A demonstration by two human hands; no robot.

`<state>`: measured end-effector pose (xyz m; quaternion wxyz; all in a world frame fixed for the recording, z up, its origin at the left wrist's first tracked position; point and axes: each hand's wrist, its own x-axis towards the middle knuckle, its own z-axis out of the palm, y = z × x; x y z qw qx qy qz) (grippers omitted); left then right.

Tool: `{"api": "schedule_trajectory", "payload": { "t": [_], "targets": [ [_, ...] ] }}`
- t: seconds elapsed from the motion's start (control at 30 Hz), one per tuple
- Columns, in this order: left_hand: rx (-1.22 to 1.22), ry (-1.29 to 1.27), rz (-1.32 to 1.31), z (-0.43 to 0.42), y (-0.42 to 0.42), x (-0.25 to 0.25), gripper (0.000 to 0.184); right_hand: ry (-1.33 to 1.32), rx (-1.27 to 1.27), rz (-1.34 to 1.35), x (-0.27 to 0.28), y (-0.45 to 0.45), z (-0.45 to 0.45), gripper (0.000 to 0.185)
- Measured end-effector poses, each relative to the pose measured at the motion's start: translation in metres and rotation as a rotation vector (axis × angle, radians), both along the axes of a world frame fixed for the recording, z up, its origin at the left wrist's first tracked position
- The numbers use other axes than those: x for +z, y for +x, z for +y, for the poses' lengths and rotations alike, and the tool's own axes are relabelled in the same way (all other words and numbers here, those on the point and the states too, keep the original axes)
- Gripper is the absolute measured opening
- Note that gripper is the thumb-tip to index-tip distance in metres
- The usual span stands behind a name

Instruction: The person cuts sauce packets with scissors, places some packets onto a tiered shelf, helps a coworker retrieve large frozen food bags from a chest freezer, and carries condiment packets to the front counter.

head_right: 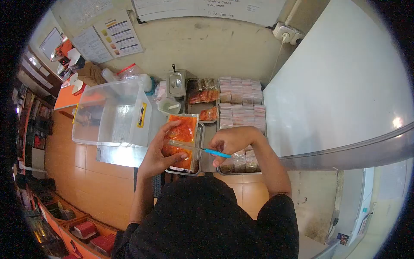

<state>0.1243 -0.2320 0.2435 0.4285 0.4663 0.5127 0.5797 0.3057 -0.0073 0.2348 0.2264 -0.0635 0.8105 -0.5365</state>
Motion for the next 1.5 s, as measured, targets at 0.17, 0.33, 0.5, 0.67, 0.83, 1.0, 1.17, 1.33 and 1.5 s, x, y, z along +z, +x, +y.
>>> {"api": "schedule_trajectory", "payload": {
  "t": [0.17,0.33,0.5,0.67,0.83,1.0,1.17,1.33,1.5],
  "targets": [
    [-0.027,-0.012,-0.065,0.000,-0.002,0.003,0.083,0.070,0.009,-0.074,0.003,0.001,0.001,0.050],
    [-0.026,-0.055,0.014,-0.001,-0.004,0.008,0.084,0.053,-0.048,-0.148,0.004,0.004,-0.003,0.050],
    [-0.075,-0.012,0.095,0.001,-0.006,0.001,0.086,0.005,-0.039,-0.060,0.004,0.001,-0.005,0.047],
    [-0.048,-0.001,0.076,0.001,-0.007,0.002,0.082,0.075,-0.022,-0.215,0.005,0.001,-0.005,0.038],
    [-0.066,-0.020,0.017,0.002,-0.008,0.001,0.082,-0.072,-0.071,-0.140,-0.003,-0.001,-0.013,0.038],
    [-0.072,-0.012,-0.115,0.001,-0.008,0.005,0.083,0.051,-0.048,-0.162,-0.001,-0.003,-0.014,0.043],
    [-0.088,-0.031,-0.140,0.004,-0.011,-0.003,0.093,-0.109,-0.045,-0.103,-0.004,-0.006,-0.016,0.047],
    [-0.067,0.021,-0.073,0.008,-0.019,-0.013,0.095,-0.068,-0.032,-0.117,-0.015,-0.010,-0.013,0.051],
    [-0.125,-0.006,-0.185,0.011,-0.019,-0.014,0.088,-0.089,-0.022,-0.029,-0.016,-0.016,-0.017,0.052]
  ]
}}
